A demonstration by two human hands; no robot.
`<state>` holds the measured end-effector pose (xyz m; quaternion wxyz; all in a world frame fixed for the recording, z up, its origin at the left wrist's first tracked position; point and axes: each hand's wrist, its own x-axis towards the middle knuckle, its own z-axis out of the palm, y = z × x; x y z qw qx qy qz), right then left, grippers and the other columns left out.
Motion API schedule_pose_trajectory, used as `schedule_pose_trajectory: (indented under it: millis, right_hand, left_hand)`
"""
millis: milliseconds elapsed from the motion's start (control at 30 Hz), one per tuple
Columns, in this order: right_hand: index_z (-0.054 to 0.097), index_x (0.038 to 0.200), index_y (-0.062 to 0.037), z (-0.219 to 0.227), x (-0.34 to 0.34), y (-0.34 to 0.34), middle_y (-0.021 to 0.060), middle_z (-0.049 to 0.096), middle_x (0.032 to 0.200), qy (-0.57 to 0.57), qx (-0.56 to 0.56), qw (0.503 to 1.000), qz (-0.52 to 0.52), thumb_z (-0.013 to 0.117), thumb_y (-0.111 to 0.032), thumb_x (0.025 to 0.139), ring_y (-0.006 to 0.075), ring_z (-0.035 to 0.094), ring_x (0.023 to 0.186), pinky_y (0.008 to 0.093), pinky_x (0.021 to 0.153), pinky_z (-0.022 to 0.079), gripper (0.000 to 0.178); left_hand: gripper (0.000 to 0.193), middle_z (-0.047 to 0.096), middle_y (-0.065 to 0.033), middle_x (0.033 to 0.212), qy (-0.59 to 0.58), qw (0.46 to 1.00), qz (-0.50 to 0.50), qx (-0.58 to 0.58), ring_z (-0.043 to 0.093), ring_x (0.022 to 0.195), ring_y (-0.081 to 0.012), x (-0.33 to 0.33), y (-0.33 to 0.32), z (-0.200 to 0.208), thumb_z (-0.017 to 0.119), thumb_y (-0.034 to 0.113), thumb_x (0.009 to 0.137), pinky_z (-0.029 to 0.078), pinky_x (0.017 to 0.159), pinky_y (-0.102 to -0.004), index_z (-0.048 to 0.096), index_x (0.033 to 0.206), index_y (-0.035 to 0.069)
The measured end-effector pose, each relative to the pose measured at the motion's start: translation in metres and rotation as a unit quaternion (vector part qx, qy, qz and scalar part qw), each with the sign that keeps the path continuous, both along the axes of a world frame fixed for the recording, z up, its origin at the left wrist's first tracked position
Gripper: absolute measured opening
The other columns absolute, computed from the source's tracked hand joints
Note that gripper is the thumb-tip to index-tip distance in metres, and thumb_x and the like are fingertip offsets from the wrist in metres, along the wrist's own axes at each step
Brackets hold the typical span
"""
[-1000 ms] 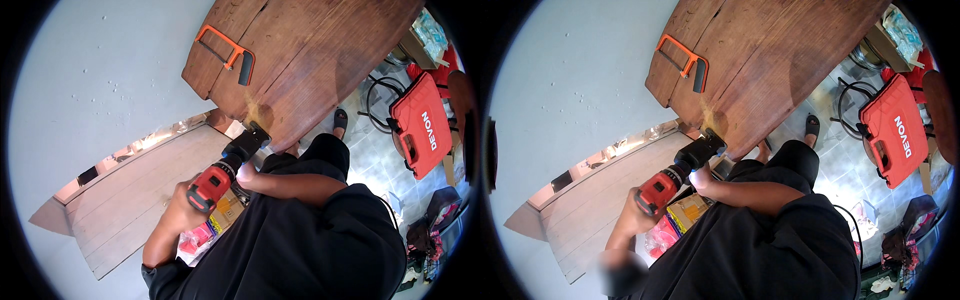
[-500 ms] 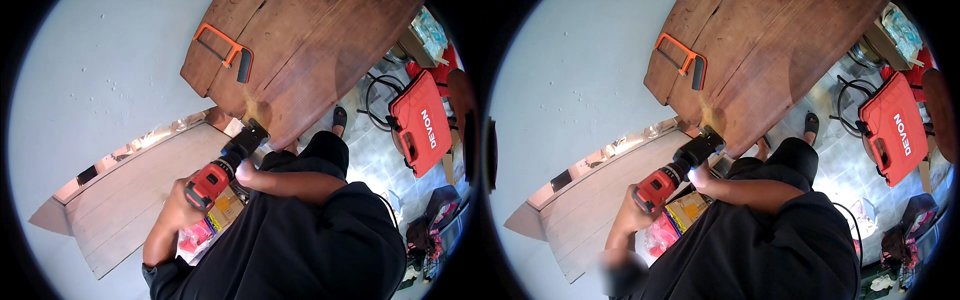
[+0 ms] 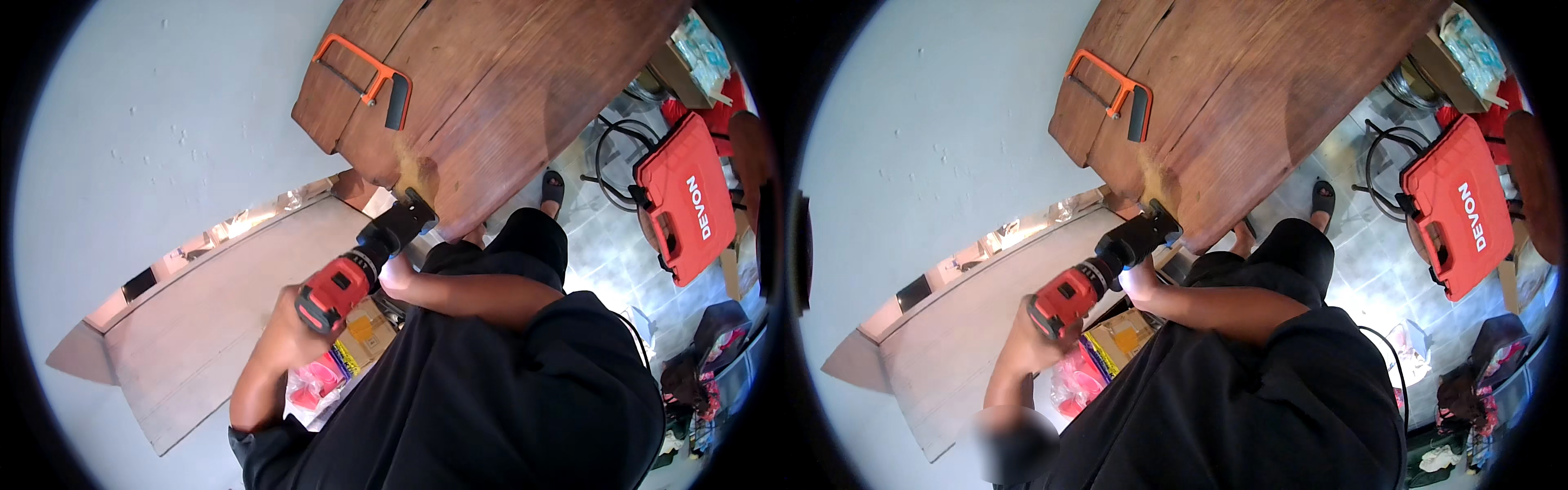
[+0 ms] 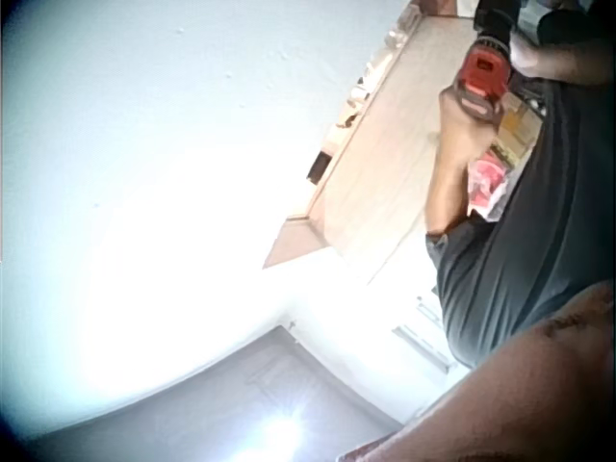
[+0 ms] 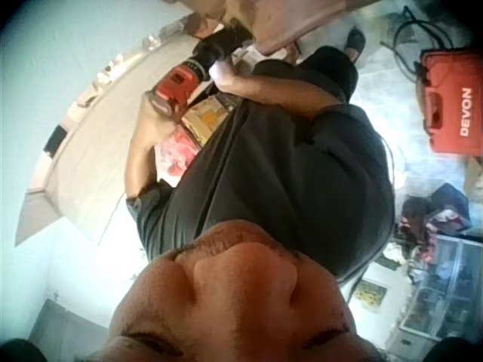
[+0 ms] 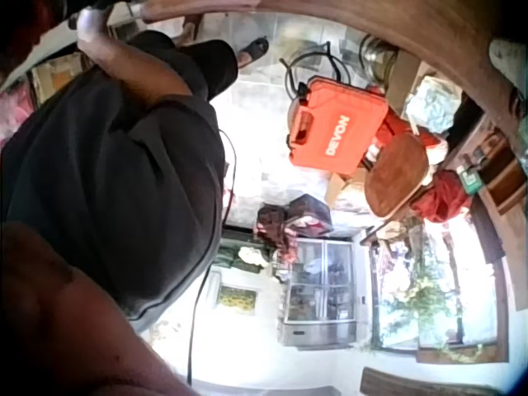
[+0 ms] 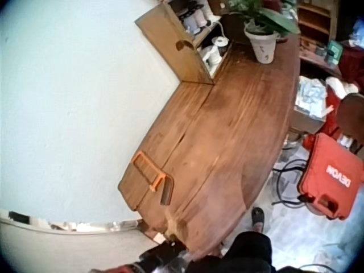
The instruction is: The person uses a power saw to cut through a piece of wood on a workbench.
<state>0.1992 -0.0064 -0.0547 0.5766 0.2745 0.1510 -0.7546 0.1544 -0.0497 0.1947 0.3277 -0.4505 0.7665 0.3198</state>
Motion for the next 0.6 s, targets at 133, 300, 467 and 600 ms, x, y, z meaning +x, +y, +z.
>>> schedule_pose_trajectory:
  millis: [133,300,467,600]
  right_hand:
    - [0.06,0.091,-0.0146,-0.008,0.004,0.01,-0.0033,0.057,0.084,0.048,-0.021,0.997,0.052,0.054,-0.016,0.099,0.0065,0.055,0.076,0.0258,0.063,0.046,0.011]
    - [0.06,0.095,-0.0148,-0.028,0.022,0.017,-0.0016,0.059,0.09,0.05,-0.087,0.994,0.033,0.056,-0.015,0.098,0.0088,0.058,0.085,0.0302,0.073,0.051,0.005]
    - [0.061,0.1,-0.018,-0.1,0.095,0.021,-0.0009,0.062,0.095,-0.259,-0.195,0.944,0.062,0.055,-0.039,0.099,0.0143,0.063,0.093,0.0353,0.085,0.053,0.022]
    - [0.061,0.098,-0.0195,-0.091,0.086,0.025,-0.0011,0.063,0.096,-0.257,-0.212,0.941,0.059,0.059,-0.049,0.094,0.0152,0.063,0.094,0.0369,0.087,0.052,0.03]
  left_hand:
    - [0.042,0.068,-0.0187,0.084,-0.005,1.0,0.003,-0.006,0.063,0.073,-0.0291,0.006,0.001,-0.002,0.071,0.0,0.068,0.053,0.077,-0.0343,0.064,0.11,-0.002]
    - [0.05,0.069,-0.0205,0.087,0.018,0.999,0.003,0.036,0.067,0.078,-0.0354,0.007,0.002,0.003,0.07,0.0,0.068,0.053,0.079,-0.0363,0.064,0.117,-0.001]
    - [0.06,0.069,-0.0249,0.094,0.057,0.996,-0.068,0.02,0.066,0.089,-0.0451,0.002,0.012,0.006,0.071,0.001,0.065,0.054,0.08,-0.0414,0.061,0.124,0.0]
    - [0.061,0.068,-0.025,0.093,0.065,0.995,-0.081,0.008,0.066,0.088,-0.0452,0.007,0.01,0.003,0.072,0.002,0.066,0.054,0.079,-0.0428,0.06,0.126,0.0]
